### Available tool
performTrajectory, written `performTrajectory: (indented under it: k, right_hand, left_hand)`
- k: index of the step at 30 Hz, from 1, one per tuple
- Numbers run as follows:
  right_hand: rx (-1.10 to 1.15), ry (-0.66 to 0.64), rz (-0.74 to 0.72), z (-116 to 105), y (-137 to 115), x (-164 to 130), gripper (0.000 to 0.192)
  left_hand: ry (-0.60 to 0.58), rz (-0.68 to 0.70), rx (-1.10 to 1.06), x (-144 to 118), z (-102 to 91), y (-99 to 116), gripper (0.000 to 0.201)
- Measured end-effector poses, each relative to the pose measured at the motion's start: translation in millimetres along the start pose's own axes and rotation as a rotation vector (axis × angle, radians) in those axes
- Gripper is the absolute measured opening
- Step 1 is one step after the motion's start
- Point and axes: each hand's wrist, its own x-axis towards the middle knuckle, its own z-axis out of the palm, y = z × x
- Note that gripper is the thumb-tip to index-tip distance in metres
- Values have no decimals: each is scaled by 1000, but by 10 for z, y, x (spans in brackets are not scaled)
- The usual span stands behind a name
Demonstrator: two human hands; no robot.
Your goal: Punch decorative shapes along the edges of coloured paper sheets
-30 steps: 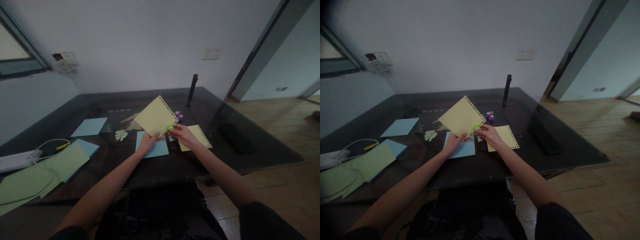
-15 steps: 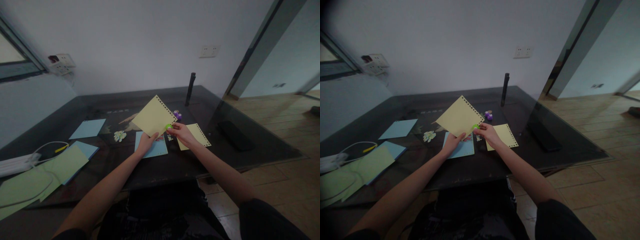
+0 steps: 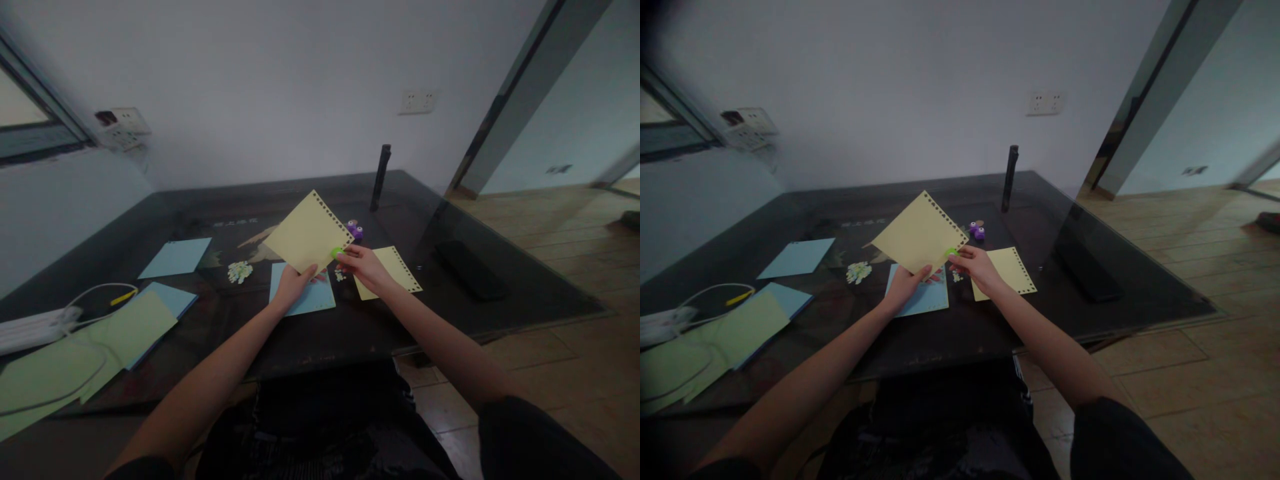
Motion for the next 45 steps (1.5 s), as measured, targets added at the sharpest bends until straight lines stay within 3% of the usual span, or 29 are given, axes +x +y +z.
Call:
performTrajectory:
  k: [12, 45]
  right_hand:
    - [73, 7, 22, -5, 43, 17, 30]
    - [-21, -4, 25, -31, 36, 35, 27]
  left_hand:
    - [1, 24, 81, -16, -10, 19, 25]
    - [-25, 75, 112, -20, 5, 39, 27]
